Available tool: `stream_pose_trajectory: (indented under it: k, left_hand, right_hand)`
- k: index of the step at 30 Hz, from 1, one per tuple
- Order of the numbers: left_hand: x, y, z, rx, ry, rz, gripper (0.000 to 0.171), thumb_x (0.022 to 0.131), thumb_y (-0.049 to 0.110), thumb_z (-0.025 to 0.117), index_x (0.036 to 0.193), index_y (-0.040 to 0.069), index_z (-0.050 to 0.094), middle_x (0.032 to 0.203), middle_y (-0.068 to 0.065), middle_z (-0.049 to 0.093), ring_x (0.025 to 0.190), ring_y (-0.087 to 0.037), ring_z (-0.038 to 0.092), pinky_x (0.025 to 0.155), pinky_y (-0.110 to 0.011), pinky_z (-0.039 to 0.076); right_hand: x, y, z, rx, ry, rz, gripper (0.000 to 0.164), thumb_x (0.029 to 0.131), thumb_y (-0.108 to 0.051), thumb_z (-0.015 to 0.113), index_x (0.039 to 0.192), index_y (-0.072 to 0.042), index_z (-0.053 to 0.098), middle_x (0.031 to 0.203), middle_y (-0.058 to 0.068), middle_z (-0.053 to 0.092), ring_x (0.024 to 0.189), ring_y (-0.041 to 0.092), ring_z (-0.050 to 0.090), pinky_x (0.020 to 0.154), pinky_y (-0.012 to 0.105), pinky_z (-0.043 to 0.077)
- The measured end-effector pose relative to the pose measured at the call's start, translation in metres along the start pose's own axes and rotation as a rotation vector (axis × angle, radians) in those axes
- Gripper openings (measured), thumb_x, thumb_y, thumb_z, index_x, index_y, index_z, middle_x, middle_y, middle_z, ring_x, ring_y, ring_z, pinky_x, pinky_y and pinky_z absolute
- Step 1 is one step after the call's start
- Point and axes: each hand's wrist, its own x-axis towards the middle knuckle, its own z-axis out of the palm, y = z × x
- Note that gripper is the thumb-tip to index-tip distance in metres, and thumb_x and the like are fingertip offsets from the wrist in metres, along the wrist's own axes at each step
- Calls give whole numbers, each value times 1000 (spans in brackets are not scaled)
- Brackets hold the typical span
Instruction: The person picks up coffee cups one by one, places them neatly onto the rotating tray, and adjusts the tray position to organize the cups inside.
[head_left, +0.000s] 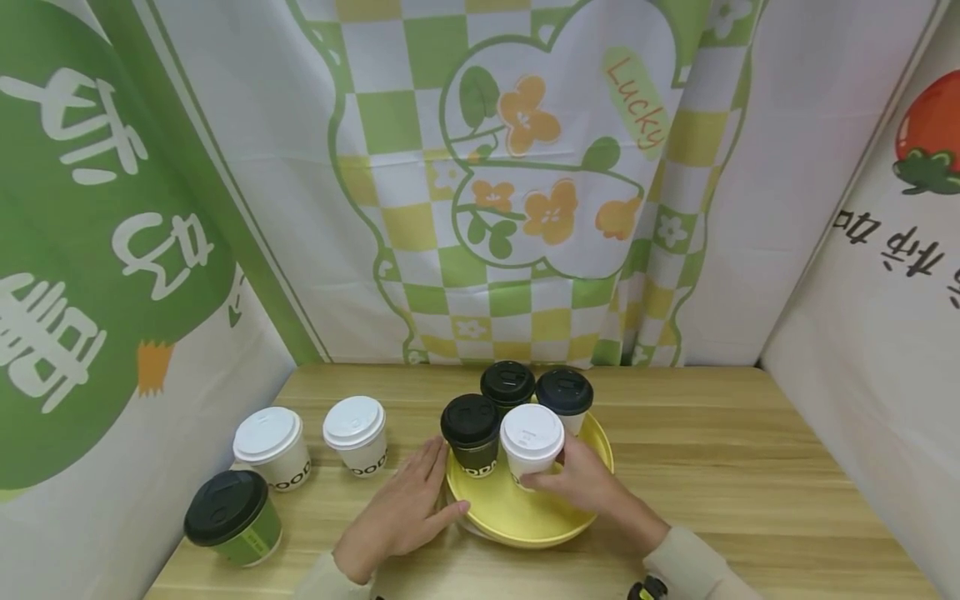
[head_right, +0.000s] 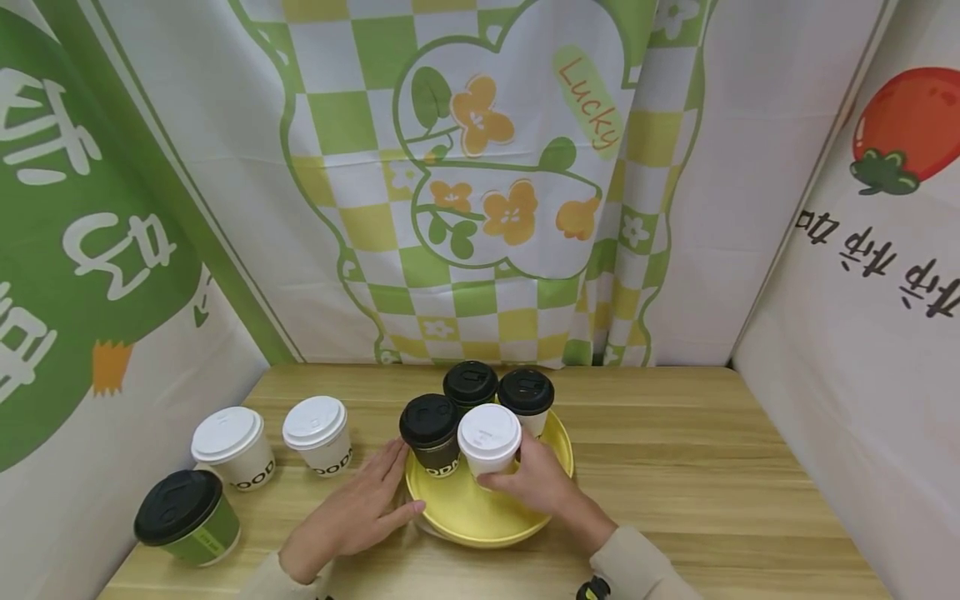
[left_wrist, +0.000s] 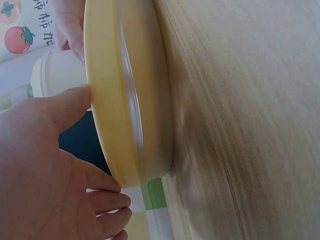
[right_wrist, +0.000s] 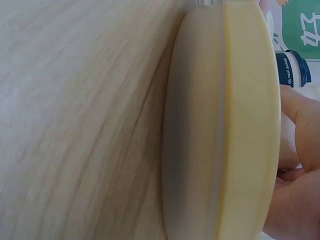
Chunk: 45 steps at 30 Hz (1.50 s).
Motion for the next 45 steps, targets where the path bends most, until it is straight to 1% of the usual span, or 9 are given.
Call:
stream_pose_trajectory:
  k: [10,16,21,26,31,35,37,42,45]
  left_hand:
    - [0,2,-1,-15,0,-5,92,106,57,52,161,-12,28,172,-30,23,161,-45,26,132,-55,28]
    - [0,2,-1,-17,-3,-7,91,106,56,52,161,-12,28,172,-29,22,161,-45,26,132,-55,28]
    - [0,1,0,-13,-6,-4,91,106,57,51,161,-12,28,172,-30,23,161,-45,26,132,-55,28]
    - [0,1,0,-13,-5,-5,91,106,58,51,161,-12,28,172,-30,23,161,-45,26,132,-55,28]
    - [0,0,0,-11,-5,-4,91,106,57,51,161,-12,29,172,-30,24,161,-45,27,132,-55,28]
    - [0,0,0,-10,-7,-4,90,106,57,52,160,-12,30,171,-31,24,160,-45,27,132,-55,29]
    - [0,0,0,-11,-8,-5,91,106,57,51,160,-12,29,171,-31,24,160,-45,27,132,-55,28]
    - [0,0,-1,-17,-10,-7,91,106,57,51,161,-12,29,172,-30,23,161,-45,26,132,-56,28]
    - [0,-1,-1,-20,-11,-2,91,106,57,51,161,-12,28,172,-30,22,161,-45,26,132,-56,28]
  right_hand:
    - [4,-4,6,-51,46,2,89,74,-16,97,149,-3,51,142,15,67,132,34,65,113,51,55]
    - [1,-7,4,-84,26,31,89,76,-23,97,150,-4,51,145,15,66,134,34,63,114,51,53]
    - [-9,-13,-12,-100,-23,79,84,79,-27,95,148,0,54,140,18,69,131,40,66,112,53,54]
    - [-22,-19,-41,-144,-83,117,83,87,-33,89,151,3,50,143,22,66,135,45,61,115,59,50]
    - [-30,-24,-81,-301,-118,120,96,90,-46,84,155,9,42,156,30,52,142,51,52,118,64,45]
    - [-31,-19,-106,-438,-185,79,112,88,-58,81,163,6,28,165,31,37,150,53,41,122,68,37]
    - [-31,-12,-111,-467,-224,69,120,86,-59,82,166,4,19,170,31,28,153,54,35,124,69,33]
    - [-27,9,-110,-432,-298,33,135,80,-58,87,169,0,3,175,30,8,159,52,20,128,66,24]
    - [-24,19,-106,-416,-316,3,142,75,-61,89,170,-6,-1,177,24,2,162,48,16,129,62,20]
